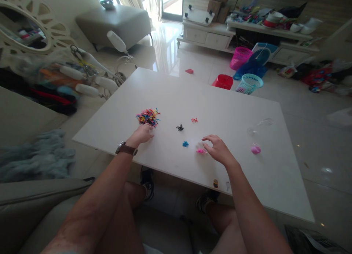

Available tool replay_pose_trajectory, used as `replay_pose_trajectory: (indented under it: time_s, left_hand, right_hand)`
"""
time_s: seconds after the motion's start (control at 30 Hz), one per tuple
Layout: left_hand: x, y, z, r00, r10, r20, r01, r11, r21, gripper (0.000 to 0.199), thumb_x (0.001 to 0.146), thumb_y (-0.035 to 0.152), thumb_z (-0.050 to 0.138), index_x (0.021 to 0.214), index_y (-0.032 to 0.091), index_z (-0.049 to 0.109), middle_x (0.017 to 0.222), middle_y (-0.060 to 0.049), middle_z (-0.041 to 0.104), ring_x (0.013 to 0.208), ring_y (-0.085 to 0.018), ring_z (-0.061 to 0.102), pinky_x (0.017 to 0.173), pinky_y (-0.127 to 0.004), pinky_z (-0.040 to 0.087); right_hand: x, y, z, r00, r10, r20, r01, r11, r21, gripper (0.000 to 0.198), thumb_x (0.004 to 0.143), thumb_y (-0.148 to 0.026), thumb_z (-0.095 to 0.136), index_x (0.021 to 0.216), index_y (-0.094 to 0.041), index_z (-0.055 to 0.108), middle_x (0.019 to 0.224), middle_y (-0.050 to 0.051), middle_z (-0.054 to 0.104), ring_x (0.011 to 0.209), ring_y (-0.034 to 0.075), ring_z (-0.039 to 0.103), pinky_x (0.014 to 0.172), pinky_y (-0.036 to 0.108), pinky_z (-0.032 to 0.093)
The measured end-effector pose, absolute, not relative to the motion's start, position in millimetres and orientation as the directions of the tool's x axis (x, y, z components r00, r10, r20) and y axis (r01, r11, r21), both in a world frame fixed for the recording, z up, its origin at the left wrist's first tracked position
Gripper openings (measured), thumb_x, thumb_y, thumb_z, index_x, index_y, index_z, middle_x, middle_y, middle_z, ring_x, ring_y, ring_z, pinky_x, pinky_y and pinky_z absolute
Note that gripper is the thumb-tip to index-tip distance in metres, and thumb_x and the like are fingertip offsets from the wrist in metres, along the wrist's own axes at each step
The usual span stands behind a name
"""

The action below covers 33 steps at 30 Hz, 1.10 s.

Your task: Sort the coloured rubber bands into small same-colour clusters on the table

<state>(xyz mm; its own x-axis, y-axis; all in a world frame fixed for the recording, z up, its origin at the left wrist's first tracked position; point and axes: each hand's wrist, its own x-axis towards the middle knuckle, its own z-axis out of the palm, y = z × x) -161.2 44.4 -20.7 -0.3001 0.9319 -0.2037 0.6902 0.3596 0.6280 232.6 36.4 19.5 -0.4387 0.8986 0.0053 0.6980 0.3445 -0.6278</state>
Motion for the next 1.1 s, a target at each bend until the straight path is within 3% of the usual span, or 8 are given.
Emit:
replay_pose_trajectory:
  time_s: [0.13,0.23,0.4,0.63,0.8,1.1]
  left_hand:
    - [-150.7,45.6,-16.8,-0.121,0.972,-0.203,0.813,0.215,0.542,0.027,0.062,0.017,0.074,0.089,0.019,0.074,0.122,-0.012,0.07,0.115,-0.029,0.065,0.109,-0.035,0.048]
    - [-127.7,42.4,-16.4,-0.039,0.997,-0.069,0.817,0.072,0.572,0.036,0.071,0.014,0.068,0.107,0.017,0.073,0.131,-0.013,0.064,0.122,-0.028,0.062,0.113,-0.036,0.046]
    - [-65.2,30.4,-14.4,0.222,0.975,0.026,0.727,-0.184,0.662,0.047,0.079,0.01,0.061,0.125,0.015,0.066,0.137,-0.014,0.059,0.127,-0.026,0.06,0.116,-0.038,0.044]
    - [10.0,8.3,-12.0,0.52,0.854,0.021,0.613,-0.39,0.687,0.045,0.08,0.003,0.055,0.121,0.017,0.066,0.135,-0.013,0.061,0.123,-0.024,0.063,0.112,-0.035,0.048]
    - [35.2,3.4,-15.3,0.553,0.833,-0.009,0.628,-0.409,0.662,0.048,0.077,0.0,0.054,0.121,0.016,0.065,0.138,-0.014,0.059,0.125,-0.023,0.061,0.112,-0.034,0.048]
    - [62.6,0.2,-11.6,0.622,0.78,-0.061,0.614,-0.438,0.656,0.039,0.082,-0.002,0.048,0.11,0.014,0.069,0.123,-0.011,0.068,0.114,-0.022,0.065,0.103,-0.033,0.052]
  right_hand:
    - [232.2,38.0,19.3,-0.428,0.904,0.009,0.702,0.339,-0.626,0.019,0.09,-0.022,0.058,0.102,-0.023,0.073,0.112,0.008,0.072,0.111,0.025,0.063,0.103,0.043,0.047]
    - [231.2,40.3,18.5,-0.388,0.921,0.031,0.728,0.326,-0.603,0.019,0.089,-0.022,0.058,0.1,-0.023,0.073,0.111,0.008,0.073,0.112,0.026,0.062,0.104,0.043,0.046]
    - [229.6,44.0,17.5,-0.298,0.952,0.073,0.757,0.282,-0.589,0.018,0.089,-0.024,0.057,0.097,-0.022,0.073,0.108,0.009,0.073,0.111,0.028,0.061,0.105,0.045,0.044]
    - [229.0,45.1,17.8,-0.223,0.97,0.102,0.761,0.238,-0.603,0.017,0.089,-0.026,0.056,0.092,-0.022,0.073,0.105,0.009,0.073,0.107,0.027,0.062,0.099,0.043,0.047]
    - [228.4,43.6,17.2,-0.223,0.97,0.101,0.752,0.237,-0.615,0.017,0.089,-0.027,0.056,0.093,-0.022,0.073,0.105,0.008,0.073,0.107,0.027,0.061,0.097,0.042,0.048]
    - [231.0,43.6,18.8,-0.212,0.97,0.117,0.733,0.237,-0.637,0.018,0.088,-0.026,0.056,0.093,-0.021,0.073,0.105,0.008,0.073,0.107,0.027,0.062,0.098,0.044,0.048]
